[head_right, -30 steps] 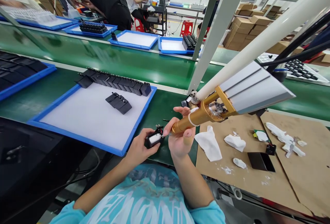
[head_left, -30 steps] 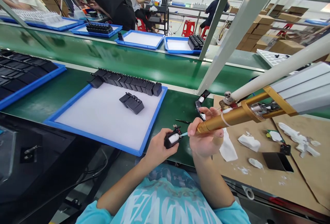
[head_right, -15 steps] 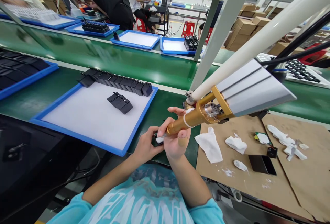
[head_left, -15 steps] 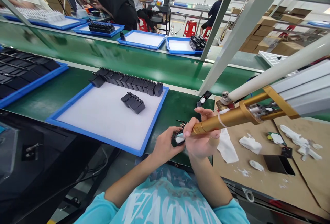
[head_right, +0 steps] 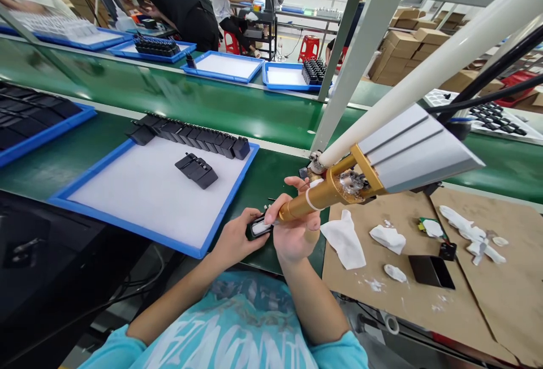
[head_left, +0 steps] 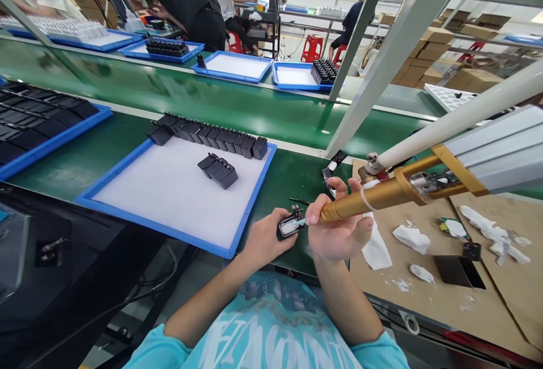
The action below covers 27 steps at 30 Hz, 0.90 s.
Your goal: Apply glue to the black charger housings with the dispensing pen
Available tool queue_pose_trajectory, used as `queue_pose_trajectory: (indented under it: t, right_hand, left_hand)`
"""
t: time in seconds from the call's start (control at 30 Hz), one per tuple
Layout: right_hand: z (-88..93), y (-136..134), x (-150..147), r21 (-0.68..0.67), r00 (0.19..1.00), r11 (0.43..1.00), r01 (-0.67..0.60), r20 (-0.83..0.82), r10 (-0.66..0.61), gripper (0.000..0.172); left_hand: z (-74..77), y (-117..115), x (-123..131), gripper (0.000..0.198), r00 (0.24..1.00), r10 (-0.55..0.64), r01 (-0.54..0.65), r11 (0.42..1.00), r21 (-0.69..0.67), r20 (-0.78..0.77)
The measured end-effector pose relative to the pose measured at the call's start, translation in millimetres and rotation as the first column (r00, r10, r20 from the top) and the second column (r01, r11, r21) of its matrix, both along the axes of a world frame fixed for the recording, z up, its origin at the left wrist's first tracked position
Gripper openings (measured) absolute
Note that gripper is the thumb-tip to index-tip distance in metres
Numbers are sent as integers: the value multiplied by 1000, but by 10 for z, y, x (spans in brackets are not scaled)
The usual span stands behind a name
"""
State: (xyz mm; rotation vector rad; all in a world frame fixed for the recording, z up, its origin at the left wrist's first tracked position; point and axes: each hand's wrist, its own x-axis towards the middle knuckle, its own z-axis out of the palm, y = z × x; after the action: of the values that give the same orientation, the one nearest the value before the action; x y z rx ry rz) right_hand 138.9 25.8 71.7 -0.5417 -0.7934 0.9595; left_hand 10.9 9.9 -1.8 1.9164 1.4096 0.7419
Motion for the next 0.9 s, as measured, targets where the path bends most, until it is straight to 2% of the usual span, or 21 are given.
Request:
queue_pose_trajectory:
  t: [0.07,0.13,0.3,0.37,0.47,0.57,0.63,0.7,0.77,0.9]
  right_hand:
    - [-9,8,48,-19,1000,999,28,5,-28,41]
    - [-27,15,111,-24,999,998,51,7,-51,40]
    - [-68,26,266,-4,996,996,85,-10,-85,37]
    - [-78,29,313,5,996,996,93,-17,-93,36]
    - [-104,37,360,41,997,996,76,-34,-74,32]
    - [-141,42,383,71,998,996,49,-45,-46,29]
    - [-162,42,391,80,998,996,44,-52,-39,30]
    - [-176,41,396,81,998,996,43,-55,-38,32]
    - [-182,41,403,83,998,996,40,-53,-36,33]
    - [-185,40,411,84,998,996,42,-50,-38,33]
  left_hand:
    - [8,29,-50,31,998,-22,20,999,-39,-57]
    - [17,50,-88,35,998,-46,42,996,-85,-39]
    - [19,122,-79,71,991,-68,91,974,-209,115]
    - [-2,174,-29,67,983,-39,79,971,-225,179]
    - [-44,237,62,39,941,-26,107,968,-225,337]
    - [-74,245,124,23,918,7,58,987,-152,397]
    - [-87,229,142,21,941,49,-40,999,-35,334]
    - [-98,212,146,19,965,67,-90,993,78,254]
    - [-103,200,141,20,982,33,-63,986,157,188]
    - [-47,157,101,35,993,-119,113,958,264,10]
